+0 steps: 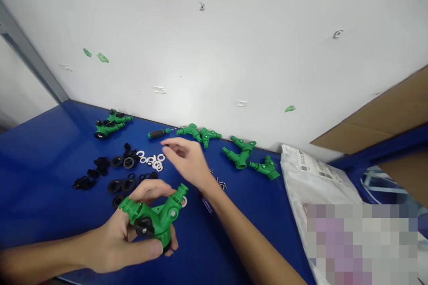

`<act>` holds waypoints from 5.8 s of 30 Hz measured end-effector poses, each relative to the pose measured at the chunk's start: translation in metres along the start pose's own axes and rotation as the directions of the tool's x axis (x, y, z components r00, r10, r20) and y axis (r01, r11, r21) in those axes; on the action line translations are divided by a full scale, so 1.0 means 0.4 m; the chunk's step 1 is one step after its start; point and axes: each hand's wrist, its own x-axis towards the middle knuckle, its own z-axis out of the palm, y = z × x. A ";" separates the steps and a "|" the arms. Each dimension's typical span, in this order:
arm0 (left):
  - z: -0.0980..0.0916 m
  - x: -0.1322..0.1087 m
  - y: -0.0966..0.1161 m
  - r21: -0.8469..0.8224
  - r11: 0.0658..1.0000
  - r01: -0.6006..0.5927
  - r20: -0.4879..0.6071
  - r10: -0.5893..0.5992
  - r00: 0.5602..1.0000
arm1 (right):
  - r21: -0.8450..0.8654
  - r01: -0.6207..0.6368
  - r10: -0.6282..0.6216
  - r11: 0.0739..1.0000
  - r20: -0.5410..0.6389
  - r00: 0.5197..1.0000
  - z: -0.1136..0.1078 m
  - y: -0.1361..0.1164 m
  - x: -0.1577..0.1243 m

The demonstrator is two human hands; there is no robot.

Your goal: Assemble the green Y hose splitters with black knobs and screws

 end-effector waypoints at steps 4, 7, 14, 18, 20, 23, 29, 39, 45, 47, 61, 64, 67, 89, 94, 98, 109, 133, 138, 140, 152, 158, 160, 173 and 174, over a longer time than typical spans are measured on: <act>-0.003 0.013 -0.018 -0.035 0.991 0.129 -0.207 -0.134 0.969 | 0.230 -0.109 0.143 0.967 -0.136 0.980 -0.104 0.040 -0.132; -0.003 0.020 -0.032 -0.029 0.992 0.123 -0.235 -0.126 0.964 | 0.458 -0.218 0.318 0.862 -0.152 0.936 -0.111 0.047 -0.197; 0.014 0.068 -0.047 0.012 0.996 0.088 -0.265 -0.082 0.961 | 0.659 -0.200 0.410 0.725 -0.181 0.894 -0.070 0.034 -0.207; 0.011 0.079 -0.065 0.019 0.998 0.061 -0.322 -0.052 0.945 | 0.474 -0.135 0.293 0.870 -0.276 0.916 -0.068 0.038 -0.229; 0.006 0.070 -0.069 0.065 0.993 0.099 -0.299 -0.075 0.951 | 0.349 -0.119 0.226 0.930 -0.284 0.932 -0.063 0.031 -0.241; 0.000 0.056 -0.064 0.253 0.964 0.082 -0.256 -0.015 0.966 | 0.219 -0.101 0.162 0.970 -0.282 0.946 -0.046 0.012 -0.249; -0.005 0.054 -0.057 0.539 0.842 0.003 -0.220 0.137 0.966 | 0.132 0.003 0.040 0.991 -0.322 0.946 -0.017 -0.005 -0.247; -0.003 0.048 -0.068 0.572 0.819 0.050 -0.236 0.106 0.966 | -0.058 0.040 -0.054 0.997 -0.270 0.961 -0.018 -0.008 -0.252; 0.003 0.044 -0.071 0.596 0.798 0.088 -0.228 0.064 0.972 | 0.068 -0.101 0.114 0.993 -0.239 0.964 -0.011 -0.008 -0.255; 0.002 0.044 -0.071 0.598 0.796 0.088 -0.226 0.062 0.972 | 0.074 -0.105 0.119 0.992 -0.224 0.967 -0.009 -0.002 -0.259; 0.006 0.054 -0.049 0.057 0.995 0.077 -0.145 -0.068 0.987 | 0.097 -0.011 0.026 0.995 -0.161 0.987 -0.032 -0.014 -0.254; 0.010 0.057 -0.039 -0.058 0.991 0.118 -0.143 -0.126 0.982 | 0.118 0.035 -0.012 0.992 -0.192 0.981 -0.033 -0.012 -0.254; 0.012 0.058 -0.030 -0.112 0.986 0.120 -0.134 -0.135 0.982 | 0.111 0.112 -0.090 0.988 -0.187 0.978 -0.038 -0.014 -0.253; -0.010 0.041 -0.073 0.721 0.686 -0.101 -0.119 0.266 0.957 | -0.168 0.166 -0.188 0.972 -0.124 0.974 -0.036 -0.018 -0.262; -0.008 0.047 -0.065 0.679 0.722 -0.132 -0.094 0.264 0.960 | -0.154 0.202 -0.215 0.967 -0.066 0.975 -0.042 -0.017 -0.263; -0.003 0.049 -0.052 0.669 0.733 -0.120 -0.113 0.261 0.959 | -0.169 0.210 -0.224 0.963 -0.068 0.972 -0.044 -0.023 -0.259; 0.002 0.048 -0.035 0.246 0.967 -0.064 -0.072 0.084 0.994 | -0.035 0.251 -0.249 0.967 0.054 0.967 -0.085 -0.032 -0.253; -0.010 0.050 -0.024 -0.057 0.997 0.057 -0.180 -0.067 0.981 | -0.013 0.083 -0.082 0.996 -0.385 0.919 -0.148 -0.051 -0.231; -0.012 0.055 -0.026 -0.105 0.994 0.040 -0.172 -0.057 0.983 | -0.113 0.100 -0.138 0.989 -0.412 0.901 -0.200 0.007 -0.231; -0.009 0.055 -0.023 -0.102 0.994 0.047 -0.168 -0.064 0.984 | -0.246 0.097 -0.185 0.964 -0.365 0.913 -0.217 0.028 -0.235; -0.005 0.052 -0.023 -0.084 0.991 0.100 -0.176 -0.114 0.978 | -0.723 -0.180 0.129 0.667 -0.126 0.984 -0.234 0.066 -0.214; -0.001 0.049 -0.025 -0.106 0.988 0.114 -0.160 -0.130 0.979 | -0.667 -0.160 0.111 0.727 -0.116 0.987 -0.231 0.060 -0.202; -0.004 0.047 -0.029 -0.097 0.988 0.117 -0.125 -0.129 0.984 | -0.640 -0.159 0.098 0.752 -0.131 0.987 -0.230 0.052 -0.205; 0.007 0.056 -0.028 -0.050 0.987 0.153 -0.156 -0.159 0.975 | -0.030 0.183 -0.184 0.983 -0.266 0.946 -0.073 -0.074 -0.256; 0.007 0.057 -0.027 -0.051 0.986 0.158 -0.159 -0.164 0.974 | -0.051 0.202 -0.209 0.978 -0.265 0.942 -0.069 -0.072 -0.258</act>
